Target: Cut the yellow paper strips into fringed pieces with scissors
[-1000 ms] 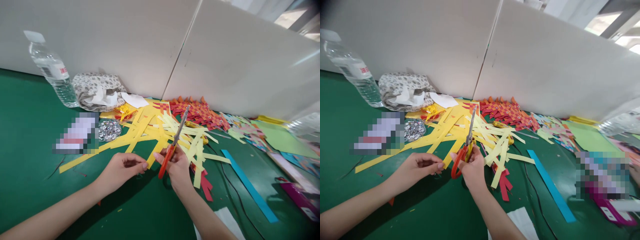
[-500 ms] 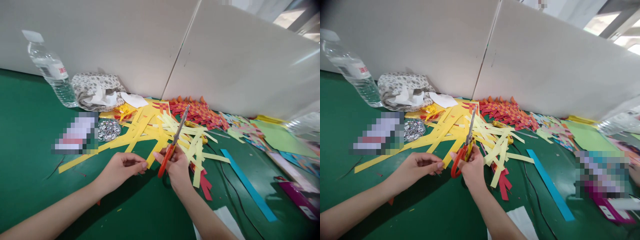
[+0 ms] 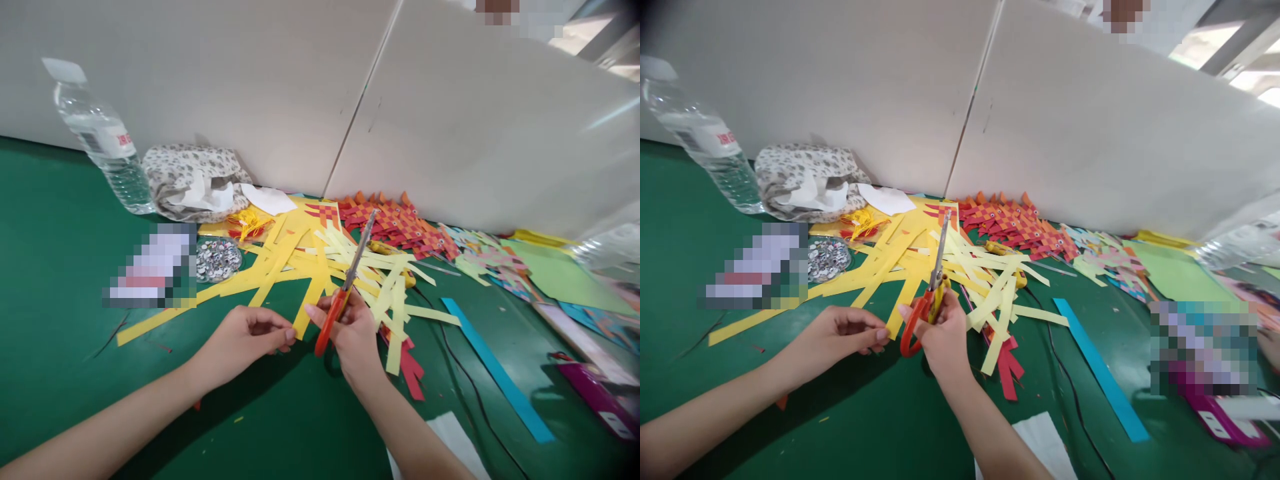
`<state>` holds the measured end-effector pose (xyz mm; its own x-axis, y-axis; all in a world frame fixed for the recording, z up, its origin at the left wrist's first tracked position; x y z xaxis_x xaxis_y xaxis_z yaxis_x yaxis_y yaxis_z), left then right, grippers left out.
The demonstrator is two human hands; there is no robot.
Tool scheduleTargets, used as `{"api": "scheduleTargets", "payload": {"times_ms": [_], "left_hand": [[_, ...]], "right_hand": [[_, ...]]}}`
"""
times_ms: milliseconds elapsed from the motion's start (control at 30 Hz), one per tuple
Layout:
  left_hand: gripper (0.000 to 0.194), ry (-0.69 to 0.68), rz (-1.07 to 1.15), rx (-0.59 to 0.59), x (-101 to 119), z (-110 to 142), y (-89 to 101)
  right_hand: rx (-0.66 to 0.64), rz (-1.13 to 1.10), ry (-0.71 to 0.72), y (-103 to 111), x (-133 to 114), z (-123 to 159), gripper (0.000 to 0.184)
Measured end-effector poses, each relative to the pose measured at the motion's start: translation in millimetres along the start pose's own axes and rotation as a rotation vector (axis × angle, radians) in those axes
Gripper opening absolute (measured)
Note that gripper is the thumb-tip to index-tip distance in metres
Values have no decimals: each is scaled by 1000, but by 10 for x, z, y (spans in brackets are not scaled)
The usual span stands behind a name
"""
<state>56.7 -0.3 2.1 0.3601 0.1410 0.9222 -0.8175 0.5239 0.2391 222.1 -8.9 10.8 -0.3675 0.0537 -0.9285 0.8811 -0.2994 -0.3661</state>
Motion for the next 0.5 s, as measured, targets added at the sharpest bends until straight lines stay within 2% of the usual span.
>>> {"api": "scheduleTargets", "payload": {"times_ms": [100, 300, 500], "left_hand": [[19, 21, 28, -28, -4, 3, -10], [22, 53, 159, 7, -14, 11, 9], [24, 63, 173, 5, -24, 7, 9]], "right_hand": [[-4, 8, -4, -7, -7, 9, 37], [-80, -48, -43, -35, -26, 32, 36], [-104, -57, -48, -47, -26, 37, 34]]}}
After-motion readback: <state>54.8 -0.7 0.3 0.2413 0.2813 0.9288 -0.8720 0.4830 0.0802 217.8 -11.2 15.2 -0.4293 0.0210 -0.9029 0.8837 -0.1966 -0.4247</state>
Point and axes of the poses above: each hand's wrist, its own z-axis away from the middle knuckle, its own y-axis out of the back of the hand, x = y × z, the point moved 3 cm from there along -z, towards the middle knuckle, and after that the axes turned 14 degrees about -z, right-handed, at the moved point
